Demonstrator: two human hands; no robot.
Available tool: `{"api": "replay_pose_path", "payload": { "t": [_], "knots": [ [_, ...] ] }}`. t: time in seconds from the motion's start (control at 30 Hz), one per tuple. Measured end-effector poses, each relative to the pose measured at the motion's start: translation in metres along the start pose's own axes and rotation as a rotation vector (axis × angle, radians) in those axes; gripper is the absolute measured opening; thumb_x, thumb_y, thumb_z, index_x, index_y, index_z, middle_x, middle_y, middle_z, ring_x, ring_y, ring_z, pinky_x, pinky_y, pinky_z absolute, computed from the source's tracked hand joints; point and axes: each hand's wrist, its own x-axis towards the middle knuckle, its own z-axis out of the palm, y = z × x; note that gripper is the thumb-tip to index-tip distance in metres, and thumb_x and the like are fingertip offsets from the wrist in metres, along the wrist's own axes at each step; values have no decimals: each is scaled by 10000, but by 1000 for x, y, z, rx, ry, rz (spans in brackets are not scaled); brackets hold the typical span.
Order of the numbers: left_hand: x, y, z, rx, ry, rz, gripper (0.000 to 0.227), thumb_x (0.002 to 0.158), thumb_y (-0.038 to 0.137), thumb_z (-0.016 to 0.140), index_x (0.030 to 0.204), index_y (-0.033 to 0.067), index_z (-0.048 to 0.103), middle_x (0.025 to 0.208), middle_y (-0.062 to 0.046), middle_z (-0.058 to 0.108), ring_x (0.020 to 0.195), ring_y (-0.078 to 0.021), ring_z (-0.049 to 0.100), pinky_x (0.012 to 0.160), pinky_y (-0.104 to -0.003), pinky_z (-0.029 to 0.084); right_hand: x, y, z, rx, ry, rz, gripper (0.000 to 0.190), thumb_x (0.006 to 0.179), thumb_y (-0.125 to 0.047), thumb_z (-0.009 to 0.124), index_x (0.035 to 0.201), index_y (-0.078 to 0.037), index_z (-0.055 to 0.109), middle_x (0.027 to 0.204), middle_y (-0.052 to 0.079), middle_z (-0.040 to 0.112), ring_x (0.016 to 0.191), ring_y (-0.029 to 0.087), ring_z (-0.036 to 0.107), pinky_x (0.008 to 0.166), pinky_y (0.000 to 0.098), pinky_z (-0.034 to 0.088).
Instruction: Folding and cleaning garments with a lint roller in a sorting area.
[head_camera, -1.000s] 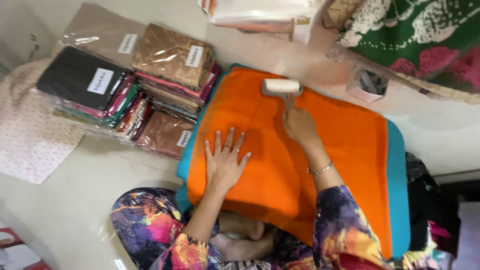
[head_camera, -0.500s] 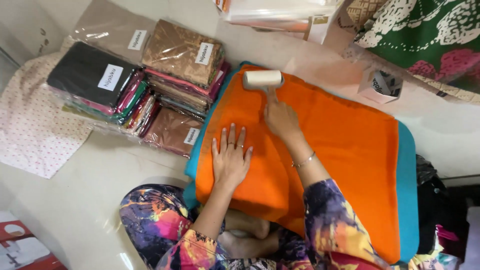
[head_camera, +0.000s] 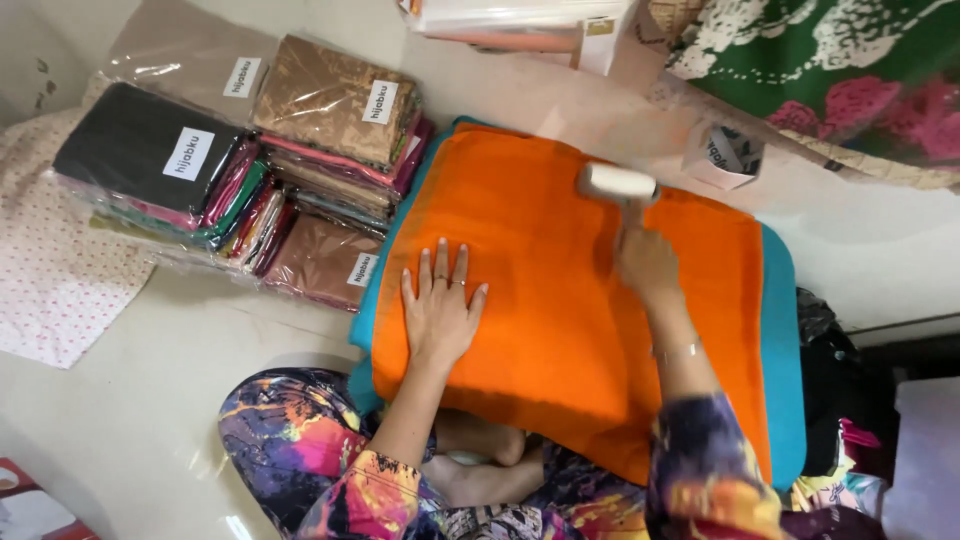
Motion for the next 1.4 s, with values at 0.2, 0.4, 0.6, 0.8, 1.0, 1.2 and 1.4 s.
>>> {"api": "replay_pose_path", "payload": {
  "t": [0.2,0.4,0.6,0.8,1.0,1.2,1.4],
  "knots": [
    [1,3,-14,-17,-92,-18,668,1041,583,342,1603,222,325,1702,-92,213,1557,-324,179,1203,-595,38,-66,-1,-36,175,-79,-11,450,1019,-263,390,1402,-41,475,944,363,706,944,573,709,773,666,566],
    [2,3,-14,7,-152,-29,728,1022,642,337,1616,222,288,1708,-96,188,1567,-327,142,1208,-609,20,-132,48,-41,7,-268,163,571,1002,-350,374,1564,-266,321,1010,352,748,1038,552,719,909,640,561],
    [2,0,-7,-22,-127,-10,716,1040,625,319,1623,212,265,1709,-110,166,1564,-336,132,1211,-613,-1,-7,207,54,88,25,277,486,1062,-329,301,1503,-125,307,985,392,695,915,593,713,751,648,577],
    [4,-2,-8,45,11,23,698,1014,550,374,1566,124,382,1674,-123,250,1535,-366,181,1184,-607,125,-66,157,2,63,-7,-28,414,1064,-306,415,1406,-94,512,755,257,706,610,461,640,546,558,440],
    [-3,-15,-9,-693,220,178,668,1073,524,254,1615,139,312,1665,-171,278,1523,-383,270,1206,-617,189,-189,-17,-31,-50,-41,-495,535,926,-244,480,1441,-385,451,918,97,659,681,398,759,577,562,609],
    [0,-23,0,-859,305,282,743,1063,537,221,1609,34,256,1655,-190,273,1539,-374,242,1269,-502,161,-151,-97,13,177,38,-445,607,992,-230,451,1576,-320,312,941,164,607,760,471,740,635,584,605],
    [-2,-17,-7,-464,41,215,725,1080,551,94,1647,110,185,1638,-171,353,1476,-453,319,1230,-545,212,-225,-63,18,13,103,-343,604,996,-297,468,1584,-321,333,749,83,631,602,386,749,542,505,615]
  ]
}}
